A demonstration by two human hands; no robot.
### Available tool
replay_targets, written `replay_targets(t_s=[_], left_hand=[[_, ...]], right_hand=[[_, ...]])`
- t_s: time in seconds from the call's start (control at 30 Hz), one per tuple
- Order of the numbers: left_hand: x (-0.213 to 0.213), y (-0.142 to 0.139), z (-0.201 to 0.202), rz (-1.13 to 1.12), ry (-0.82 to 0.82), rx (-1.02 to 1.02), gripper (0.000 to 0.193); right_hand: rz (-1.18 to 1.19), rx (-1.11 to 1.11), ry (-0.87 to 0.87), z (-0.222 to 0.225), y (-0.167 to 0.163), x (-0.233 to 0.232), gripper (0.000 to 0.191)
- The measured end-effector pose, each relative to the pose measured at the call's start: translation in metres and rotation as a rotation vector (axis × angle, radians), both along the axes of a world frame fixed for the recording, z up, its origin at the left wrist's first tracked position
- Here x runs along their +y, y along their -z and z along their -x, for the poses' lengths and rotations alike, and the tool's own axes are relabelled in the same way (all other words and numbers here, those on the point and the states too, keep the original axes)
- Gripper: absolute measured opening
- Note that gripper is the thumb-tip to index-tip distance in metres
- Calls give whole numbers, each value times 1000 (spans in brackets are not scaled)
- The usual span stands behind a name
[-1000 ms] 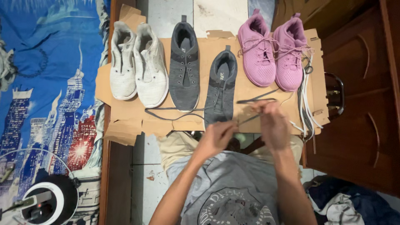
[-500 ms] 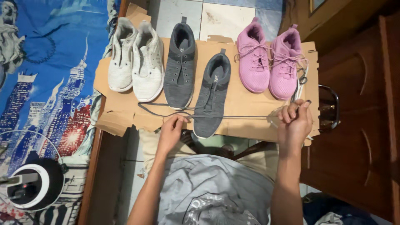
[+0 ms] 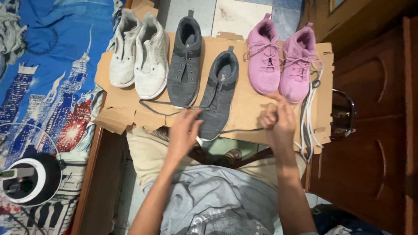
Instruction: The person sits on the floor with three pairs of sneakers on a cardboard sheet. They pull the laces out of a gray sneaker, thread the lace back through the eyelets, and continue handling the laces and shoes.
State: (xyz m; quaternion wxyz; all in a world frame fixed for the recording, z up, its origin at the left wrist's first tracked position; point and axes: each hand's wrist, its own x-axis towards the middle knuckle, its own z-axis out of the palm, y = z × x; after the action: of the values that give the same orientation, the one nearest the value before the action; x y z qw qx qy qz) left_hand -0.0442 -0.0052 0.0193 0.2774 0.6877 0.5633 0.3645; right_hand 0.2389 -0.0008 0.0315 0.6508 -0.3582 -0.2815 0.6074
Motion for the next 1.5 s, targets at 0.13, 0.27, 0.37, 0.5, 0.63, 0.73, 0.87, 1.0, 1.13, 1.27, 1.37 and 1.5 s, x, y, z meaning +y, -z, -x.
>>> replay_targets(t_s=[0.13,0.27,0.37,0.5,0.63,0.73,0.87,1.0,1.13,1.27,1.37,1.5], left_hand=[[-3,-11,-31,-161,249,-1,42],[1,1,-32,-225,169,168,50],[8,16,-20,-182,91,95,40],[17,29,-9,-83,83,-15,25],[26,32,-5,-231,75,-87,20],[28,30,-4,-71,99,-117,13],[21,21,-3,-28,140,-148,13],[8,10,-8,235,155,-218,15],[-1,4,-11,175,267,-129,13],[-1,1,-6,137,326,-67,12],[10,0,-4,19,288,-32,10],[39,4,-10,-151,134,-133,13]], right_hand=[[121,-34,-204,41,-10,-3,39],[180,-397,-215,61,-19,-7,39],[257,-538,-145,63,-19,-11,37],[227,-480,-133,66,-6,-14,34],[223,-456,-147,66,7,-14,36],[251,-428,-162,64,9,-13,37],[135,-702,-90,62,8,-11,30],[205,-820,-19,61,12,-9,24],[189,-786,22,64,21,-7,18],[35,-873,28,69,24,-4,13],[-70,-1017,68,79,26,5,16],[-106,-1049,133,96,29,10,13]])
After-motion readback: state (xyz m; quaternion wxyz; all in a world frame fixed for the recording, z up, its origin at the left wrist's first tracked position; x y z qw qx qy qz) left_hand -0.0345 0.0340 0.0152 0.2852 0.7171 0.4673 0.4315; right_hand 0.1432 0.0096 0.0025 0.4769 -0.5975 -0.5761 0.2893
